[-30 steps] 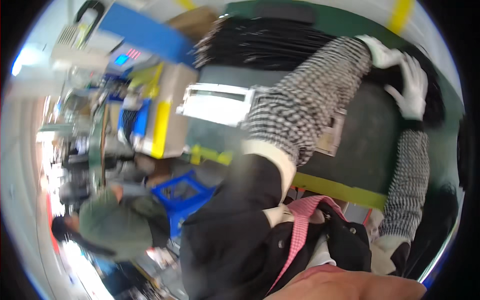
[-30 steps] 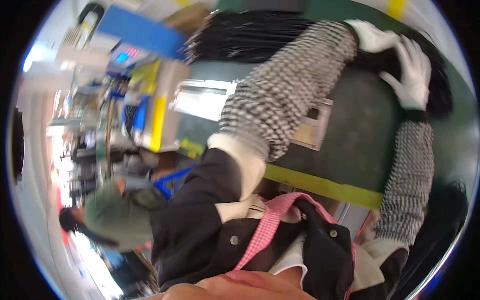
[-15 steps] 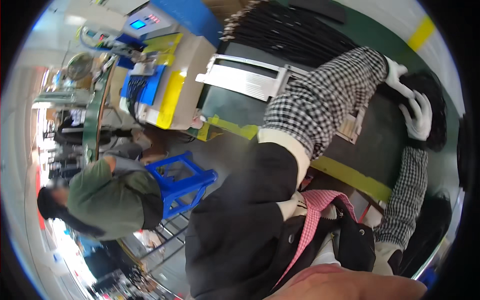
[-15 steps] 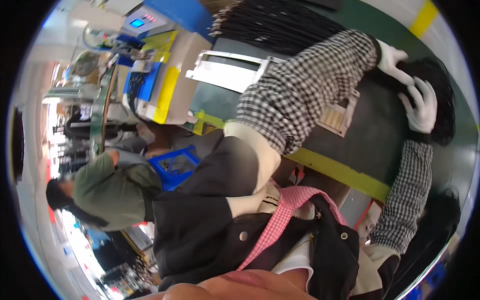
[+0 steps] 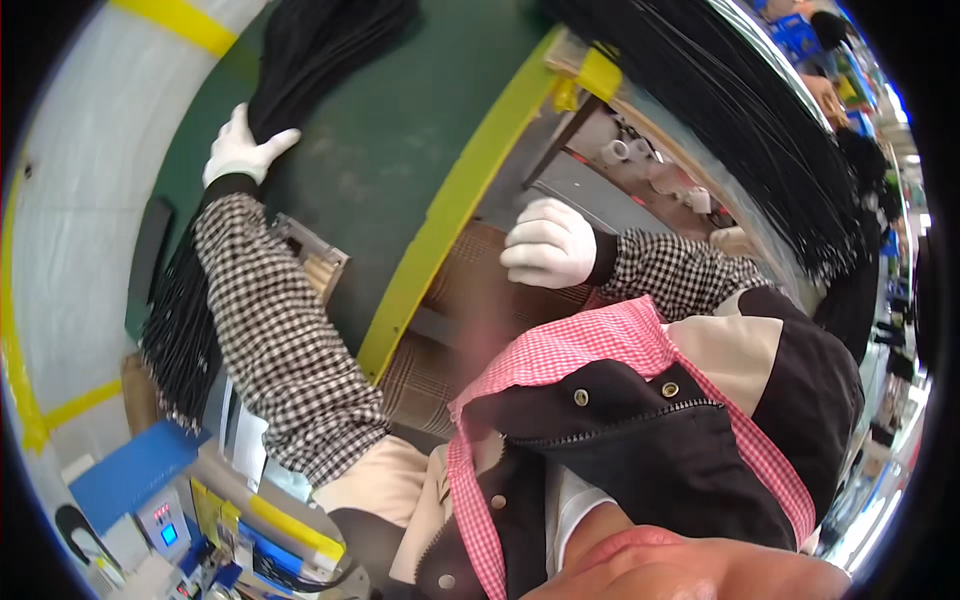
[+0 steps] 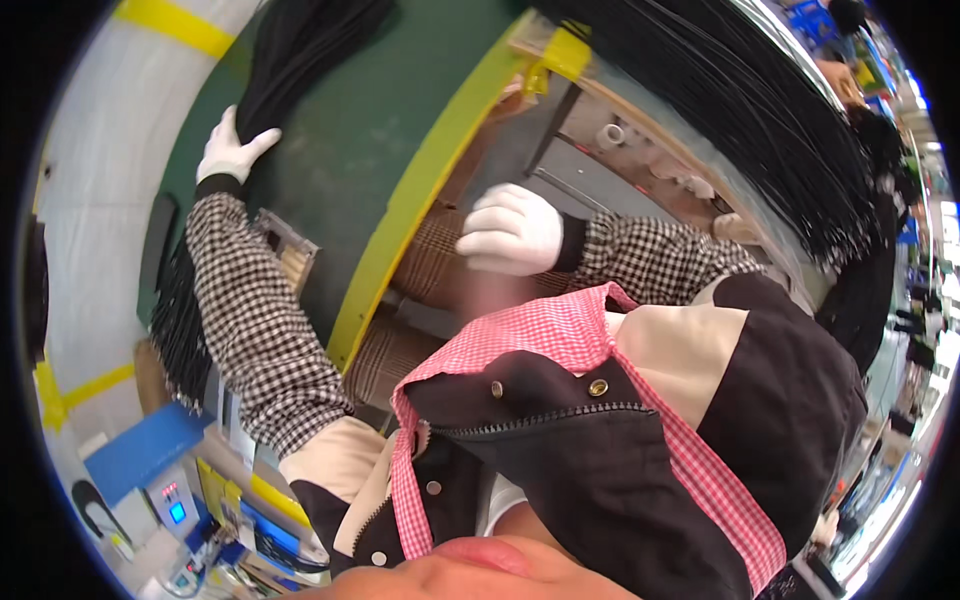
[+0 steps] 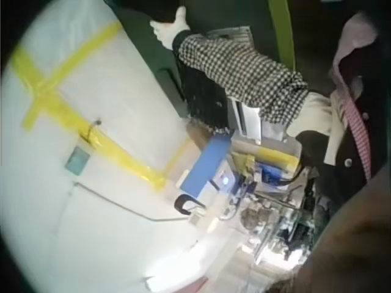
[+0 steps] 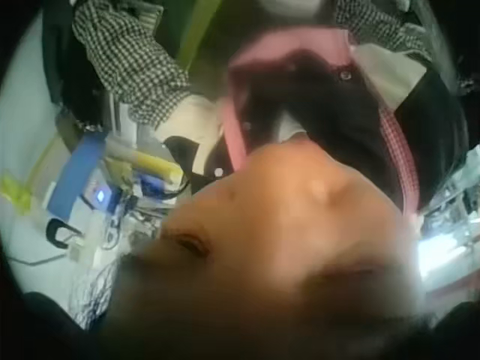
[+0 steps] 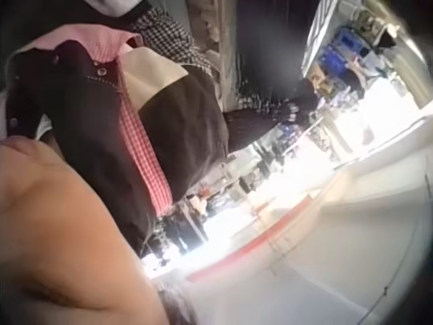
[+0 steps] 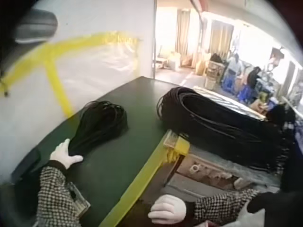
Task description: Organizing and bundling black electrical cables using a manual fixture on an assembly line.
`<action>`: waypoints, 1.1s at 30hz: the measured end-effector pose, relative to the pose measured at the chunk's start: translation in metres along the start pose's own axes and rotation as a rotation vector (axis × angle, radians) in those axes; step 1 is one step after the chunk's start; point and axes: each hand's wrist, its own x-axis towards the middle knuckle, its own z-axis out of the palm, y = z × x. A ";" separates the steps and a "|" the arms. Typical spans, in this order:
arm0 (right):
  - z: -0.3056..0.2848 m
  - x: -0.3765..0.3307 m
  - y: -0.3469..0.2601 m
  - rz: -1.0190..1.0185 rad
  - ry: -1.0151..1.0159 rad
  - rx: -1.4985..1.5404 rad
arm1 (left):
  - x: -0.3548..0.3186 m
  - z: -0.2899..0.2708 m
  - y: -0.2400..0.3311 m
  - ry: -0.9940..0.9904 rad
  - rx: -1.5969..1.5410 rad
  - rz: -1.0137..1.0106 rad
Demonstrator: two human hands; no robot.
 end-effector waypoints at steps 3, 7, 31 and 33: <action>-0.021 -0.110 0.015 0.658 -0.342 -0.121 | 0.011 0.002 -0.001 -0.001 -0.048 0.026; -0.035 -0.196 0.066 1.109 -0.276 -0.541 | 0.002 0.010 0.011 0.077 -0.105 0.081; -0.063 -0.175 0.123 -2.686 0.037 -2.770 | -0.012 0.004 0.009 0.163 0.098 -0.048; -0.077 -0.113 0.091 -2.426 0.249 -2.928 | -0.024 0.005 0.023 0.220 0.153 -0.065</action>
